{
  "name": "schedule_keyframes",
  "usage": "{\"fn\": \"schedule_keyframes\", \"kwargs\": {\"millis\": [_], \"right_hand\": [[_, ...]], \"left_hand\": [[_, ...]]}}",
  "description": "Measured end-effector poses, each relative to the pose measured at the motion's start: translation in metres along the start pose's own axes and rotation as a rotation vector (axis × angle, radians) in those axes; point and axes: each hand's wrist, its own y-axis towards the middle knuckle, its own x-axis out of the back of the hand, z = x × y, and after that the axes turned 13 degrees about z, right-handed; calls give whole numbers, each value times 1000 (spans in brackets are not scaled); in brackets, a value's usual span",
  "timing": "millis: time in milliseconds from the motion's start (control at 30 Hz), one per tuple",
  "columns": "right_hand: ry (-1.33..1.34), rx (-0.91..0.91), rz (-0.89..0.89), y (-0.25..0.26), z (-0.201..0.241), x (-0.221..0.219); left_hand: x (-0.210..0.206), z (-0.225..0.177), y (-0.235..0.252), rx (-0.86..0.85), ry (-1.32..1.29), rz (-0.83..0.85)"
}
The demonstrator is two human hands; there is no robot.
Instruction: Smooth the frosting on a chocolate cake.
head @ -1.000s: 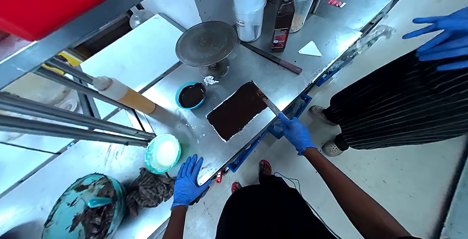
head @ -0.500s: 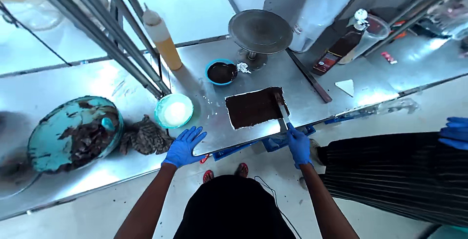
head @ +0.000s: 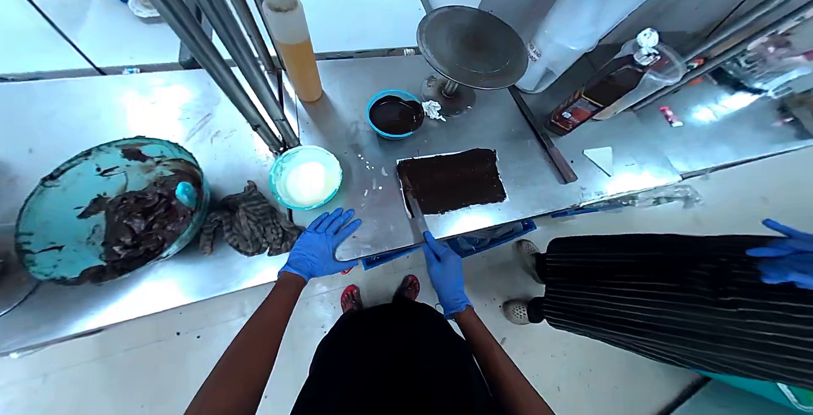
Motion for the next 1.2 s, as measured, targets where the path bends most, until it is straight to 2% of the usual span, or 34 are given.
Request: {"fn": "schedule_keyframes", "kwargs": {"millis": [33, 100, 233, 533, 700, 800, 933, 1100, 1200], "right_hand": [[59, -94, 54, -5, -34, -31], [62, -360, 247, -1, -47, -45], [-190, -510, 398, 13, -55, -31], [-218, -639, 220, 39, -154, 71], [-133, -650, 144, 41, -186, 83], [-47, -553, 96, 32, -171, 63], [-3, -516, 150, 18, -117, 22], [115, -471, 340, 18, -65, -18], [144, -494, 351, 22, -55, -23]], "left_hand": [[-1, 1, 0, -1, -1, -12], [-2, 1, 0, -5, 19, -36], [0, 0, 0, 16, 79, -32], [4, -1, -3, 29, 133, -28], [1, 0, -2, 32, 169, -50], [2, 0, -2, 26, 149, -48], [4, -1, -3, 27, 139, -35], [1, 0, -2, 31, 150, -37], [-1, 2, -1, 30, 158, -39]]}}
